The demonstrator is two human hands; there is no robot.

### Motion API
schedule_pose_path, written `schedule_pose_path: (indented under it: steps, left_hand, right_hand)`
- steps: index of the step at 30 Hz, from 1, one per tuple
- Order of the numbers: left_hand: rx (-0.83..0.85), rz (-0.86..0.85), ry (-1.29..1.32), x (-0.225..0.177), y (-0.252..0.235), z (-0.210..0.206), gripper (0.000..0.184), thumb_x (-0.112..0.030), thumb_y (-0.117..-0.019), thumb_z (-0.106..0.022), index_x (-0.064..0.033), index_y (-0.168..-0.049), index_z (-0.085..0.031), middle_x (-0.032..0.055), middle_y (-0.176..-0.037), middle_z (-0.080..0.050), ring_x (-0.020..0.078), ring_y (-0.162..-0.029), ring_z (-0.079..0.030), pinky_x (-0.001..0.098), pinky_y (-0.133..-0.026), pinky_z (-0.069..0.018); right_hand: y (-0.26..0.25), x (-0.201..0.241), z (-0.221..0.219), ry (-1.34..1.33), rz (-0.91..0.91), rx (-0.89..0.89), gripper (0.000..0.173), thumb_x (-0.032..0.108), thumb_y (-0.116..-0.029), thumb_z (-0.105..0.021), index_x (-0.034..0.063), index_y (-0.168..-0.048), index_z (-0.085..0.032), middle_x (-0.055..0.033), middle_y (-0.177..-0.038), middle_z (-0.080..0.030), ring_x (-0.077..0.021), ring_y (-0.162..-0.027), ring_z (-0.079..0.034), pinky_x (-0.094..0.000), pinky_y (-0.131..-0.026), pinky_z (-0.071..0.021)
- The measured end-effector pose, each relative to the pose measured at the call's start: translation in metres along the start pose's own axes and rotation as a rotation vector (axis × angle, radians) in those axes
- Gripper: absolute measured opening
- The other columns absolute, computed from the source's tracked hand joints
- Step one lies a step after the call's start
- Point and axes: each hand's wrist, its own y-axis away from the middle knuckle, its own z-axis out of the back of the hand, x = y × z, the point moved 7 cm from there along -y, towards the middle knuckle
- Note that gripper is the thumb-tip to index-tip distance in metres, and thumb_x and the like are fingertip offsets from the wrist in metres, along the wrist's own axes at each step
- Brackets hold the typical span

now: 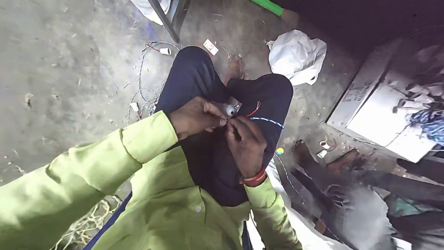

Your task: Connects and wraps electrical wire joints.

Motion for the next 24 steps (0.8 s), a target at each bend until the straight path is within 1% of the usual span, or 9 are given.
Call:
schedule_pose_path:
  steps: [2, 5, 6, 9, 12, 14, 18, 21, 24]
  left_hand:
    - [0.0, 0.05, 0.05, 0.003, 0.002, 0.001, 0.01, -0.007, -0.098, -0.067, -0.0032, -0.102, -0.075, 0.0062, -0.09, -0.073, 0.0137, -0.079, -0.07, 0.0285, -0.073, -0.0597]
    - [0.002, 0.102, 0.071, 0.004, 0.006, 0.002, 0.012, -0.009, -0.0995, -0.065, -0.0021, -0.104, -0.074, 0.006, -0.087, -0.072, 0.0124, -0.077, -0.07, 0.0268, -0.073, -0.0596]
    - [0.006, 0.132, 0.107, 0.004, 0.006, 0.002, 0.012, -0.008, -0.0999, -0.064, -0.0013, -0.105, -0.074, 0.0064, -0.087, -0.072, 0.0127, -0.077, -0.069, 0.0265, -0.073, -0.0596]
    - [0.026, 0.21, 0.264, 0.008, 0.007, 0.0, 0.013, -0.005, -0.1005, -0.062, 0.0016, -0.105, -0.071, 0.0083, -0.089, -0.071, 0.0152, -0.079, -0.07, 0.0291, -0.074, -0.0608]
    - [0.052, 0.301, 0.342, 0.011, 0.009, -0.002, 0.012, -0.007, -0.1011, -0.06, 0.0016, -0.104, -0.068, 0.0065, -0.085, -0.07, 0.0144, -0.075, -0.071, 0.0294, -0.074, -0.0613]
    - [0.069, 0.342, 0.388, 0.013, 0.011, -0.004, 0.012, -0.007, -0.1023, -0.058, 0.0009, -0.103, -0.067, 0.0062, -0.084, -0.069, 0.0149, -0.073, -0.07, 0.0298, -0.073, -0.0612]
    - [0.088, 0.37, 0.511, 0.022, 0.011, -0.01, 0.013, -0.008, -0.1032, -0.056, -0.002, -0.1, -0.067, 0.0055, -0.082, -0.067, 0.0148, -0.072, -0.069, 0.0298, -0.071, -0.0608]
    - [0.098, 0.355, 0.609, 0.026, 0.012, -0.014, 0.017, -0.008, -0.1035, -0.054, -0.0032, -0.094, -0.068, 0.0052, -0.08, -0.067, 0.0137, -0.071, -0.067, 0.0285, -0.071, -0.0604]
    - [0.096, 0.355, 0.641, 0.027, 0.013, -0.017, 0.017, -0.009, -0.1044, -0.053, -0.0045, -0.096, -0.067, 0.0041, -0.081, -0.067, 0.0125, -0.071, -0.067, 0.0279, -0.071, -0.0602]
  right_hand:
    - [-0.001, -0.001, 0.001, -0.053, 0.002, -0.006, 0.012, 0.012, -0.0918, -0.074, 0.0079, -0.101, -0.08, -0.0091, -0.108, -0.075, -0.0195, -0.101, -0.071, -0.0335, -0.089, -0.059]
    - [-0.001, -0.002, 0.002, -0.122, 0.005, -0.037, 0.016, 0.01, -0.09, -0.077, 0.0073, -0.106, -0.08, -0.0087, -0.108, -0.076, -0.0172, -0.1, -0.072, -0.0295, -0.086, -0.0601]
    - [-0.001, -0.002, 0.003, -0.135, 0.008, -0.04, 0.016, 0.01, -0.0896, -0.078, 0.0067, -0.106, -0.08, -0.009, -0.107, -0.076, -0.0172, -0.1, -0.072, -0.0296, -0.087, -0.0602]
    - [-0.001, 0.0, 0.004, -0.152, 0.02, -0.049, 0.008, 0.007, -0.0891, -0.076, 0.0061, -0.097, -0.079, -0.0092, -0.106, -0.076, -0.0176, -0.101, -0.072, -0.0311, -0.089, -0.0599]
    - [-0.001, 0.002, 0.005, -0.164, 0.05, -0.04, 0.01, 0.007, -0.0907, -0.075, 0.0073, -0.099, -0.08, -0.0092, -0.108, -0.075, -0.0187, -0.102, -0.071, -0.0327, -0.09, -0.0584]
    - [-0.002, 0.001, 0.005, -0.182, 0.07, -0.032, 0.013, 0.006, -0.0913, -0.074, 0.0089, -0.102, -0.081, -0.0092, -0.108, -0.075, -0.0194, -0.102, -0.07, -0.0319, -0.089, -0.0581]
    - [-0.002, 0.002, 0.005, -0.186, 0.104, -0.036, 0.015, 0.006, -0.0905, -0.074, 0.0114, -0.102, -0.082, -0.0104, -0.109, -0.074, -0.0207, -0.102, -0.07, -0.0326, -0.089, -0.0583]
    - [-0.002, 0.007, 0.006, -0.128, 0.15, -0.058, 0.017, 0.007, -0.0903, -0.075, 0.0162, -0.102, -0.082, -0.0111, -0.115, -0.073, -0.0206, -0.103, -0.069, -0.0321, -0.089, -0.0575]
    - [-0.001, 0.01, 0.008, -0.112, 0.203, -0.047, 0.017, 0.008, -0.0895, -0.075, 0.016, -0.102, -0.082, -0.0114, -0.116, -0.071, -0.0258, -0.113, -0.064, -0.0366, -0.097, -0.0529]
